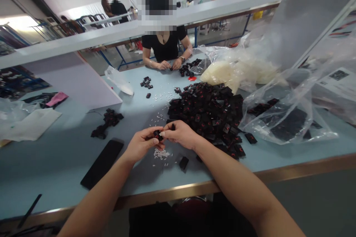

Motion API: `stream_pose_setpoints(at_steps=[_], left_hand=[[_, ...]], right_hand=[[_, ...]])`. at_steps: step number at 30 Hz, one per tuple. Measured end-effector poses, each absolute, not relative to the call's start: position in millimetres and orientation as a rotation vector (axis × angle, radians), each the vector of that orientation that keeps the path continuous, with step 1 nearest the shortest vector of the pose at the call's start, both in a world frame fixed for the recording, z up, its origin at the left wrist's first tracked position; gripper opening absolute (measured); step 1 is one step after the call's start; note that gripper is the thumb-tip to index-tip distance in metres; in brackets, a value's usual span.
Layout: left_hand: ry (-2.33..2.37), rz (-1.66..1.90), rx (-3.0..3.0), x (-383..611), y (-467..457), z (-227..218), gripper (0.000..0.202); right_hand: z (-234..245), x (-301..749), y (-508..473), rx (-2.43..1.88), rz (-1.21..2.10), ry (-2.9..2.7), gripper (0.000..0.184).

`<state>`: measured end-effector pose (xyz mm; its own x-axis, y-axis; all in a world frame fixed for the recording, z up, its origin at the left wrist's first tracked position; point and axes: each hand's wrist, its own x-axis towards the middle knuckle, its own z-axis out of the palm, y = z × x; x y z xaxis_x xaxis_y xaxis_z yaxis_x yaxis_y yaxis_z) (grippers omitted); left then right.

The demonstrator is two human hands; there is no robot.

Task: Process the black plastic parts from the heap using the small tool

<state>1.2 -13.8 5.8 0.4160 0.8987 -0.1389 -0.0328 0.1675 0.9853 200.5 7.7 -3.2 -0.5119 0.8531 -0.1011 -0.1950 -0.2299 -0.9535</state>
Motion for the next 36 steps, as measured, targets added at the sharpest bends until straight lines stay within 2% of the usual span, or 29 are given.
stream_pose_setpoints(at_steps=[22, 36], left_hand=[[0.914, 0.792, 1.219, 0, -15, 5, 0.048], [0.901, 0.794, 1.189, -1, -15, 8, 0.057]], right_hand=[[-7, 193, 6, -0.896, 1.806, -1.268, 0.029], [-8, 190, 5, -0.922, 1.803, -1.209, 0.025]])
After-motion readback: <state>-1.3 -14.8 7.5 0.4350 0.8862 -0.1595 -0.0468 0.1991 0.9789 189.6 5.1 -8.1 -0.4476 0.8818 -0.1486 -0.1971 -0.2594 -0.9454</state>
